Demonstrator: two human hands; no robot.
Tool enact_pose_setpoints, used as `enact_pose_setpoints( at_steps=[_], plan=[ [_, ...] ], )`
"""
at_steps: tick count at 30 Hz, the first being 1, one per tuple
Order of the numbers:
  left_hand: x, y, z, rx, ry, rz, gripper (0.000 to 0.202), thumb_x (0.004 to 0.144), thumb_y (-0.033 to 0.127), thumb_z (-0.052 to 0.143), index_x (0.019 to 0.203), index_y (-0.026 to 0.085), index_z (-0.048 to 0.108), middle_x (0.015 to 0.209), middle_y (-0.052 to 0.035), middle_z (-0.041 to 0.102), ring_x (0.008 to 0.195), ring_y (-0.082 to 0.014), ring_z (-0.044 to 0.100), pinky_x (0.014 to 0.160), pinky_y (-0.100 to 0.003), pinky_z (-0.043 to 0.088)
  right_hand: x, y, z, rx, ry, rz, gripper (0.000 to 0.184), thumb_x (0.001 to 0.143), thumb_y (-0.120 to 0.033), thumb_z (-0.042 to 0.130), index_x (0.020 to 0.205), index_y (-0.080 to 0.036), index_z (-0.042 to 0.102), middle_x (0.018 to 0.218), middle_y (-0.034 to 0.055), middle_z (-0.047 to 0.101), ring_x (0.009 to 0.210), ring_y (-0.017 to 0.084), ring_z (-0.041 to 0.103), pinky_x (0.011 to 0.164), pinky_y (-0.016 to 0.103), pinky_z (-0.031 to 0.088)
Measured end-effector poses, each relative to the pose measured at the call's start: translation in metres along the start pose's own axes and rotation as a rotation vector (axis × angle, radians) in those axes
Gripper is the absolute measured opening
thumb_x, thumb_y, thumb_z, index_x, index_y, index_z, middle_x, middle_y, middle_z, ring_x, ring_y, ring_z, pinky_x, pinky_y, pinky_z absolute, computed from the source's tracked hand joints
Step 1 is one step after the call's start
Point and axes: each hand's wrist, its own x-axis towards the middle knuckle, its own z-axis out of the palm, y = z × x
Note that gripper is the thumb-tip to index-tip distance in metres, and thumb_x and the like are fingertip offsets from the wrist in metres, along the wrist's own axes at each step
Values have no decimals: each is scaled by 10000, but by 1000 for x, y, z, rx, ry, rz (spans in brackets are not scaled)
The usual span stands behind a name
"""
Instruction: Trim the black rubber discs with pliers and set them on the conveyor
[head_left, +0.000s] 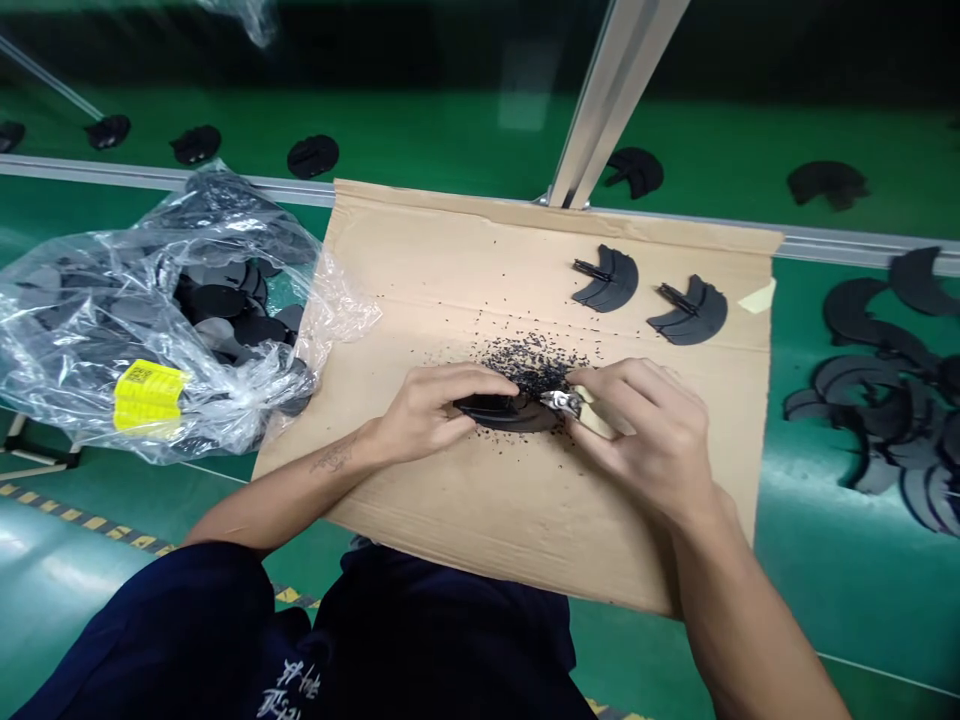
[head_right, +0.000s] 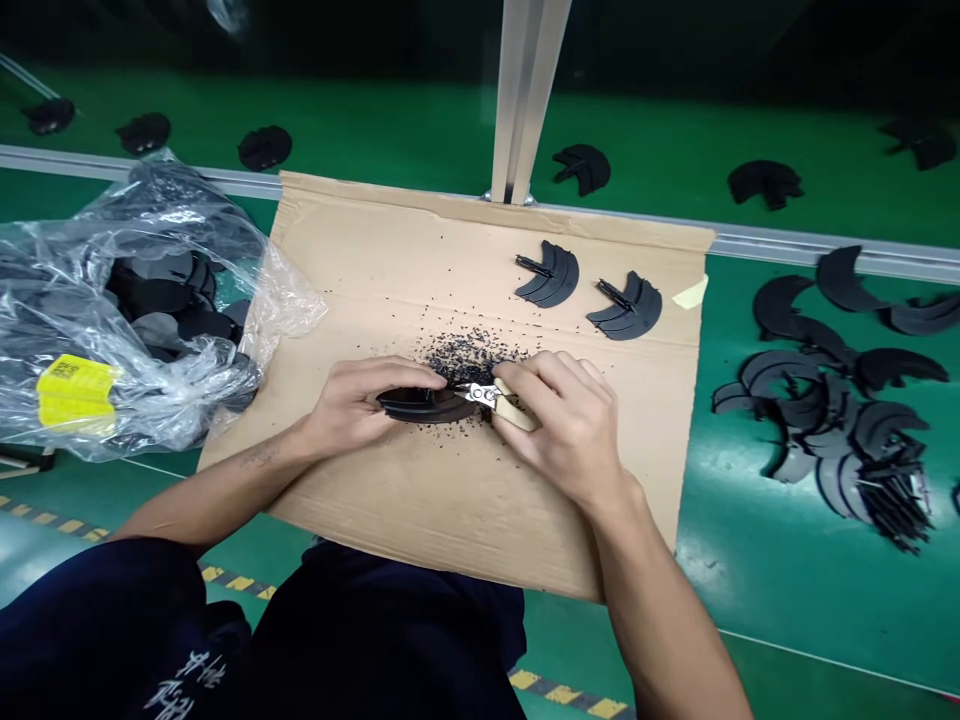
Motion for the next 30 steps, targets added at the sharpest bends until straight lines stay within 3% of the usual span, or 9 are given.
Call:
enact_pose_setpoints(
  at_steps=[8, 15, 24, 30],
  plan=[
    [-1, 2, 0, -55, -91, 50, 228, 934, 137, 640, 1143, 171, 724, 1047, -101, 793, 951, -156, 763, 845, -262, 630, 0, -5, 3, -7, -98, -113, 109, 928, -193, 600, 1005, -153, 667, 813, 62, 697, 696, 162, 600, 632, 299, 438],
    [-1, 0, 2, -71, -74, 77, 235, 918, 136, 667, 1146, 166, 719, 1038, -117, 794, 949, -168, 767, 869, -286, 627, -3, -7, 5, -32, -76, -116, 141, 921, -174, 607, 1041, -137, 671, 820, 65, 700, 708, 164, 610, 662, 298, 452],
    [-4, -2, 2, -35, -44, 129, 245, 926, 163, 673, 1164, 185, 726, 1029, -101, 802, 964, -166, 776, 889, -278, 637, -2, -16, 1, -218, -59, -178, 180, 901, -114, 570, 1038, -141, 684, 706, 32, 672, 640, 167, 558, 606, 305, 401],
    [-2, -2, 1, -12, -56, 174, 255, 939, 156, 648, 1182, 198, 715, 1018, -87, 803, 972, -165, 772, 887, -290, 637, -6, -15, 4, -43, -78, -93, 136, 929, -144, 582, 1000, -161, 697, 751, 31, 713, 664, 146, 637, 604, 267, 441]
  ],
)
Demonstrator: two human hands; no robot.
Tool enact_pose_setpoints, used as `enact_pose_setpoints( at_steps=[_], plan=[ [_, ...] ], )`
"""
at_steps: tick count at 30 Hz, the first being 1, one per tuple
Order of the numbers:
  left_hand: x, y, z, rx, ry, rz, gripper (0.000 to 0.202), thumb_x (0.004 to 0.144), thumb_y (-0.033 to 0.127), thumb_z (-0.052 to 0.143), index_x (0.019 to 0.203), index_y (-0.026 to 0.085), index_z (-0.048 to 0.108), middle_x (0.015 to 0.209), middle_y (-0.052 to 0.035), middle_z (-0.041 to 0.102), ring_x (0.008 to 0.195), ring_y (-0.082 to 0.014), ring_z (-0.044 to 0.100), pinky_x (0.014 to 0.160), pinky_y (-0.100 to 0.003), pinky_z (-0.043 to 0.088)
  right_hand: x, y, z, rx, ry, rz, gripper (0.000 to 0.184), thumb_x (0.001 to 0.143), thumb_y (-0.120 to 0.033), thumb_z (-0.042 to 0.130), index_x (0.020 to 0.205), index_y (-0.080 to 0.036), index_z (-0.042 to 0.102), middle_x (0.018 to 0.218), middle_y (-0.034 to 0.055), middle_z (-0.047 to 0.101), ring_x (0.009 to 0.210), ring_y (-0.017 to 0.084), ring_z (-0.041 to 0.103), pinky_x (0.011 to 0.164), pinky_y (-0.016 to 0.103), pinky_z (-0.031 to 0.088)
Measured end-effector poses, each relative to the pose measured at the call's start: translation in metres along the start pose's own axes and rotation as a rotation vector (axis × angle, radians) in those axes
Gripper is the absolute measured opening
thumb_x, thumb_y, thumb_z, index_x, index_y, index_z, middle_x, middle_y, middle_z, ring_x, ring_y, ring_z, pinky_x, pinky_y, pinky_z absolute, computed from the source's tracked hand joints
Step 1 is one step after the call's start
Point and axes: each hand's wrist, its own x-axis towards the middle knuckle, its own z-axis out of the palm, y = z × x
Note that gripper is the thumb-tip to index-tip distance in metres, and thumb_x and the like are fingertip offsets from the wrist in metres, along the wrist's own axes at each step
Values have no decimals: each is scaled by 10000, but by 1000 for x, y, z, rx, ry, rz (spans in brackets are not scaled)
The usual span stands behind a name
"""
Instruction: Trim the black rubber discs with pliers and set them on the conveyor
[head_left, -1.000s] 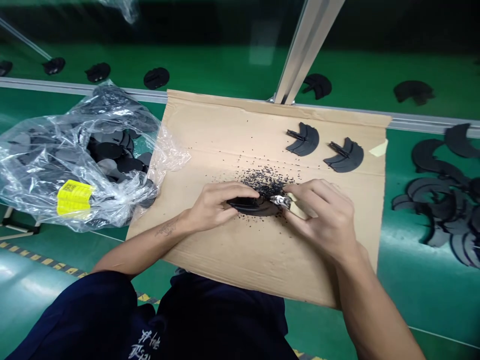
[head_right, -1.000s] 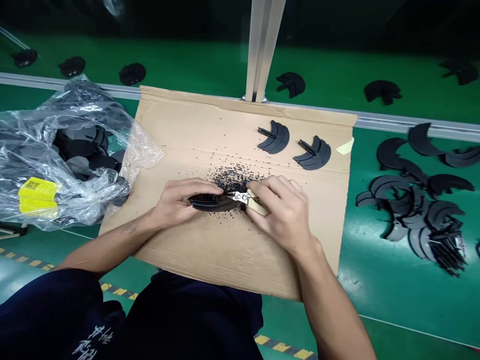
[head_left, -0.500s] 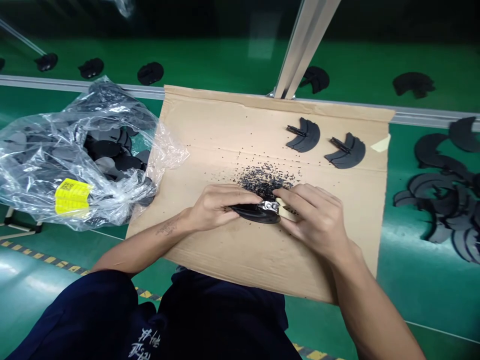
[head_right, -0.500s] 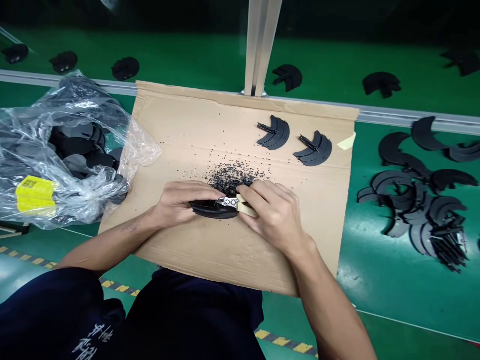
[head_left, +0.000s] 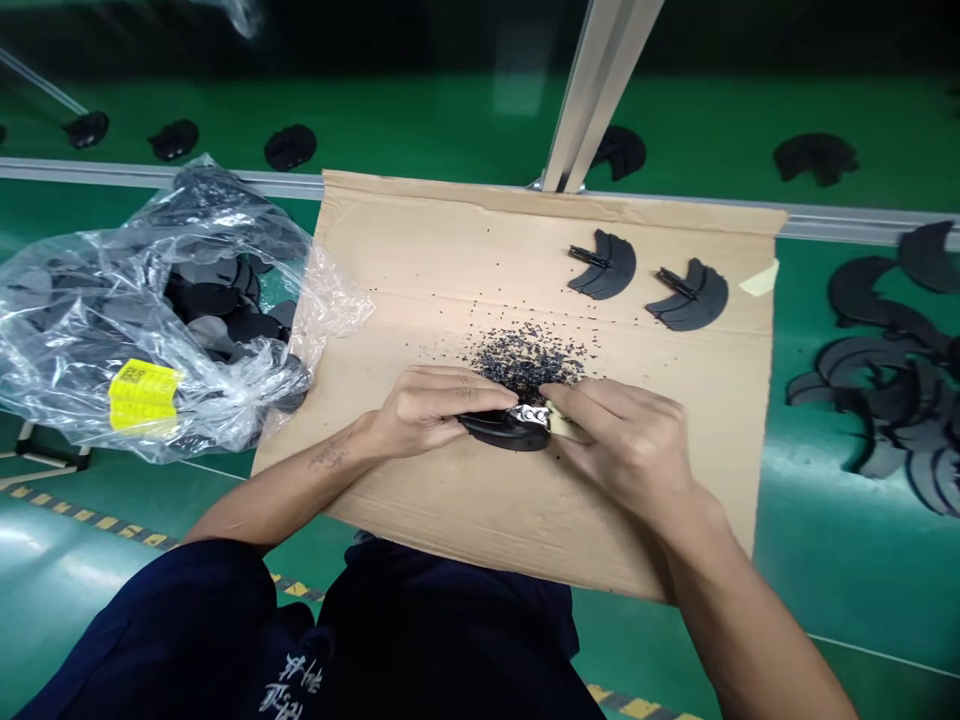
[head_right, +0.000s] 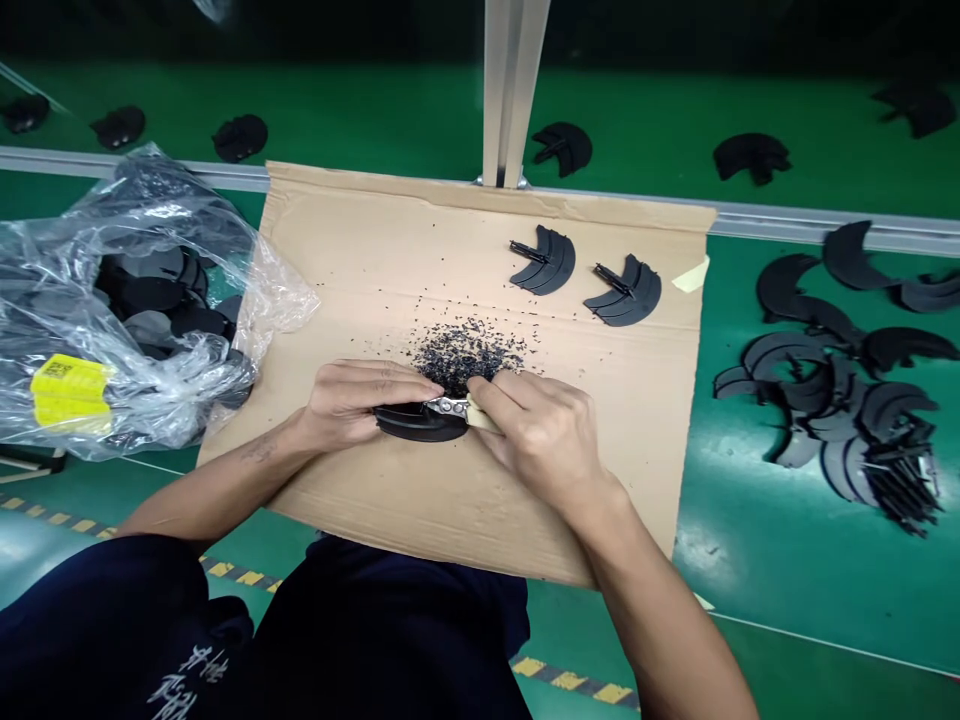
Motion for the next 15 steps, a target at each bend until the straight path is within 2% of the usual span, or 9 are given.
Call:
enact_pose_setpoints(
  at_steps=[3, 5, 10, 15],
  plan=[
    [2, 0, -3, 22, -29, -34, 263, 929, 151, 648, 1180, 200, 710, 1015, -82, 796, 936, -155, 764, 845, -288, 633, 1, 2, 0, 147, -10, 57, 118, 941, -185, 593, 984, -158, 700, 768, 40, 717, 658, 136, 644, 611, 258, 466],
    [3, 0, -7, 42, -39, -55, 269, 914, 153, 660, 1174, 197, 709, 999, -79, 790, 893, -147, 750, 798, -278, 622, 2, 4, -1, 160, 2, 80, 120, 943, -193, 593, 980, -160, 702, 771, 43, 719, 649, 134, 635, 604, 258, 468],
    [4, 1, -10, 6, -22, -66, 315, 903, 159, 669, 1213, 209, 694, 923, -54, 761, 823, -131, 694, 724, -253, 570, 1, 7, 0, -17, 40, 89, 134, 927, -199, 575, 940, -160, 703, 737, 37, 701, 635, 142, 599, 574, 268, 428],
    [8, 7, -6, 33, -105, -90, 353, 940, 179, 620, 1288, 223, 653, 942, -54, 723, 813, -132, 651, 714, -266, 547, 1, 7, 4, -137, 0, 68, 139, 920, -223, 553, 930, -176, 684, 758, 31, 691, 672, 156, 573, 621, 281, 399]
  ],
)
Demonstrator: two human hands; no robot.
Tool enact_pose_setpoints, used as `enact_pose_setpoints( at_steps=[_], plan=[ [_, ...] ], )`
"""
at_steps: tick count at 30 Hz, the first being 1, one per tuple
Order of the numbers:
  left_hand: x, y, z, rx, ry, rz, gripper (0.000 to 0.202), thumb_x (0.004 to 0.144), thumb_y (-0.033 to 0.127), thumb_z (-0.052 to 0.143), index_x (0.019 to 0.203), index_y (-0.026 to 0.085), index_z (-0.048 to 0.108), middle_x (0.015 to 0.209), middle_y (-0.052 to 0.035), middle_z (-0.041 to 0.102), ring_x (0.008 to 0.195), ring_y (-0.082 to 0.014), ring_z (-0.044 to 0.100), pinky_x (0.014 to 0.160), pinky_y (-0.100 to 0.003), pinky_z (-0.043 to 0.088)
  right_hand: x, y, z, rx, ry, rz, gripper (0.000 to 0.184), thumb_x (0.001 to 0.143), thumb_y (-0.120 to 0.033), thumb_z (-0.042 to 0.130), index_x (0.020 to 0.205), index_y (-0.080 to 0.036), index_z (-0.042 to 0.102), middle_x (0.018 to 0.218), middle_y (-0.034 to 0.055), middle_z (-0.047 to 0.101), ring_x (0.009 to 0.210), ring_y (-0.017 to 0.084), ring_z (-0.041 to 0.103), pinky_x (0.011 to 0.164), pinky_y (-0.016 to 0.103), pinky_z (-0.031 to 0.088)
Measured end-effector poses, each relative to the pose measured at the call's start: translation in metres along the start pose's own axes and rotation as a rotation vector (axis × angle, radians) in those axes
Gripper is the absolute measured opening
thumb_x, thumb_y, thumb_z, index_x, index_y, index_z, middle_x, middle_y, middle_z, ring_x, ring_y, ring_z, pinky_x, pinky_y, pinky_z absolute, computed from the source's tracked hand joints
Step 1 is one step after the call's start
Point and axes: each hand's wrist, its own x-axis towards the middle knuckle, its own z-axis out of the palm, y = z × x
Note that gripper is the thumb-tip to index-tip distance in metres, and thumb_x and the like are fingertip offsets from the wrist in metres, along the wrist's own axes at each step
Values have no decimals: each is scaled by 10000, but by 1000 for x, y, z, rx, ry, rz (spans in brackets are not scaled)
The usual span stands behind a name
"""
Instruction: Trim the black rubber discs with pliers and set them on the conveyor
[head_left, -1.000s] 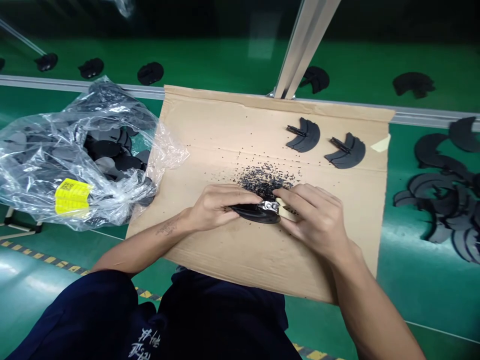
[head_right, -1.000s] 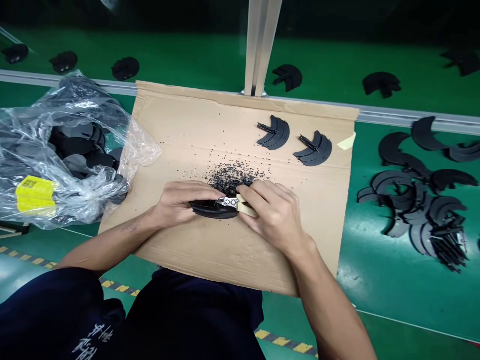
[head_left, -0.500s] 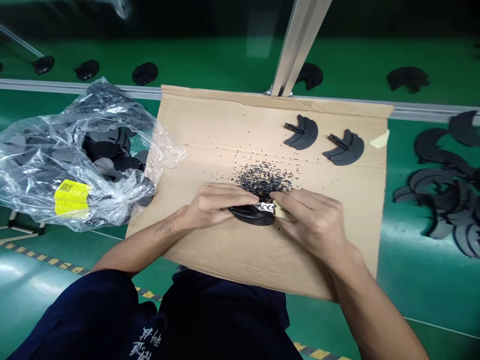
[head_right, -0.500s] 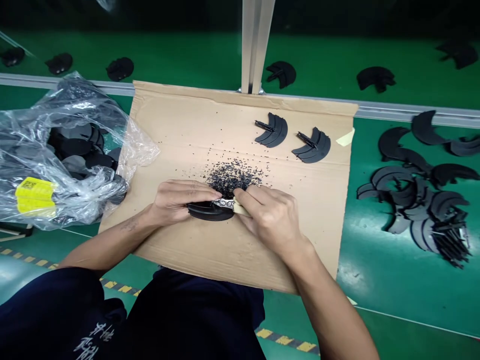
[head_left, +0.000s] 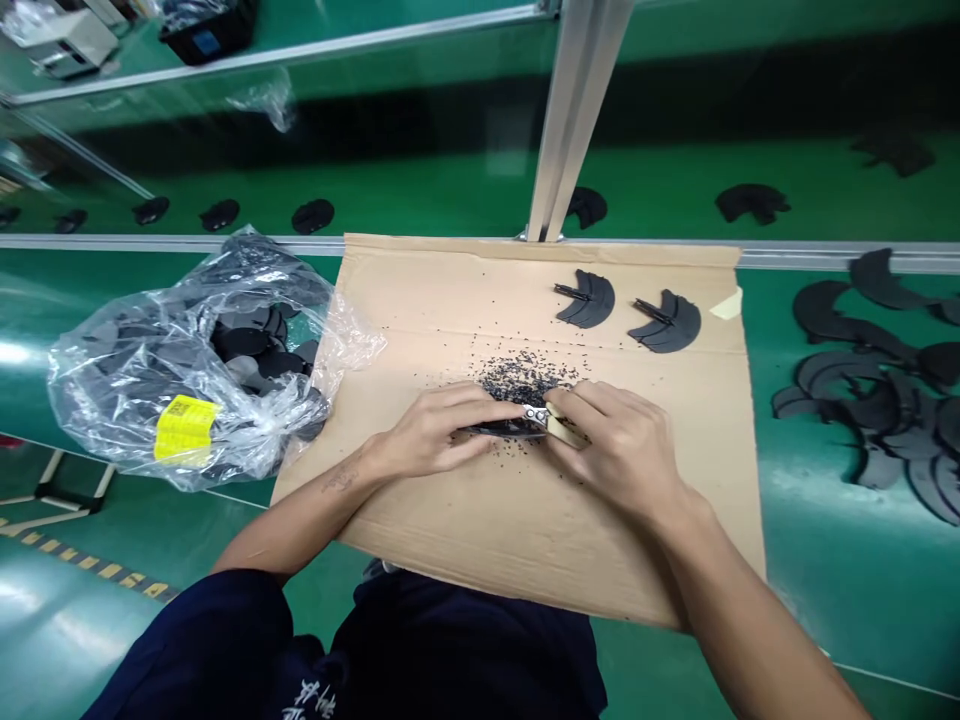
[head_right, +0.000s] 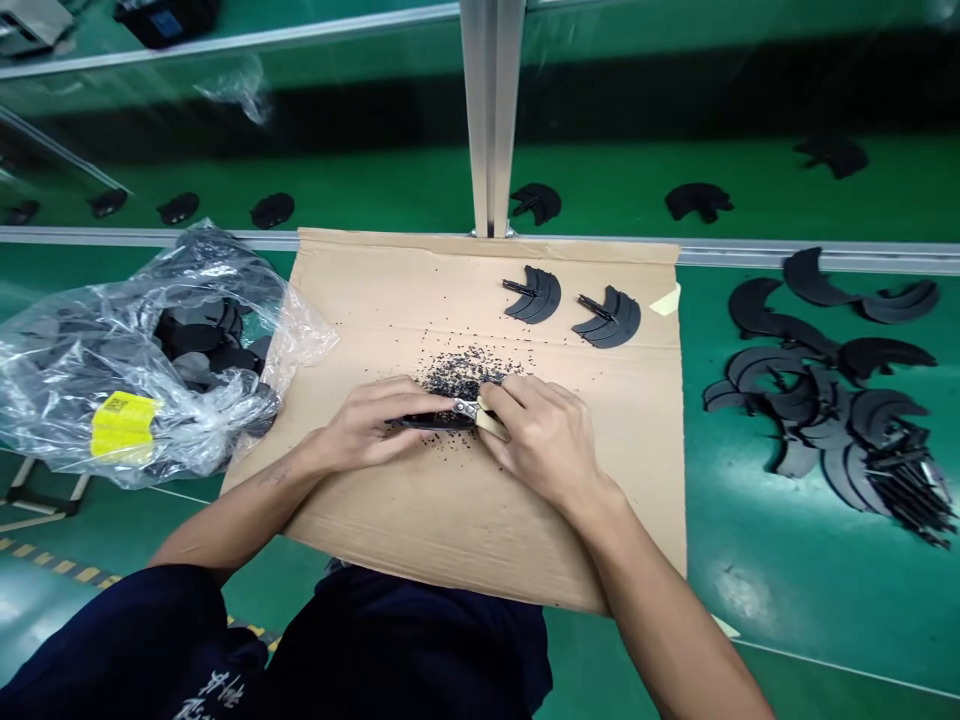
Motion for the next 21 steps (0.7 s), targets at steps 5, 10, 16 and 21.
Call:
enact_pose_setpoints(
  at_steps=[5, 10, 16, 21],
  plan=[
    [10, 5, -20, 27, 71, -165, 284, 996, 378, 559, 1134, 160, 678, 950, -73, 721, 839, -153, 670, 736, -272, 553, 4, 5, -5, -76, -17, 33, 140, 924, -310, 562, 891, -192, 631, 752, 43, 631, 716, 194, 536, 641, 309, 351],
    [49, -29, -70, 200, 234, -296, 631, 1056, 563, 190, 1112, 136, 652, 1005, -105, 716, 929, -194, 673, 853, -323, 539, 5, 8, -6, -135, -6, -6, 162, 902, -300, 541, 998, -184, 602, 827, 68, 620, 769, 228, 529, 655, 323, 323],
    [122, -94, -120, 673, 70, -473, 435, 1034, 369, 355, 1354, 135, 535, 1319, -153, 607, 1250, -270, 532, 1124, -397, 388, 2, 4, -12, -30, 90, -43, 246, 943, -256, 493, 1136, -123, 566, 961, 122, 641, 870, 245, 563, 728, 345, 421],
    [148, -128, -123, 678, -40, -560, 399, 873, 304, 597, 1227, 124, 640, 1296, -186, 617, 1237, -359, 545, 1112, -491, 392, -1, 5, -16, 56, 134, -43, 178, 965, -239, 514, 1097, -163, 606, 998, 113, 651, 900, 227, 566, 784, 364, 481]
  ],
)
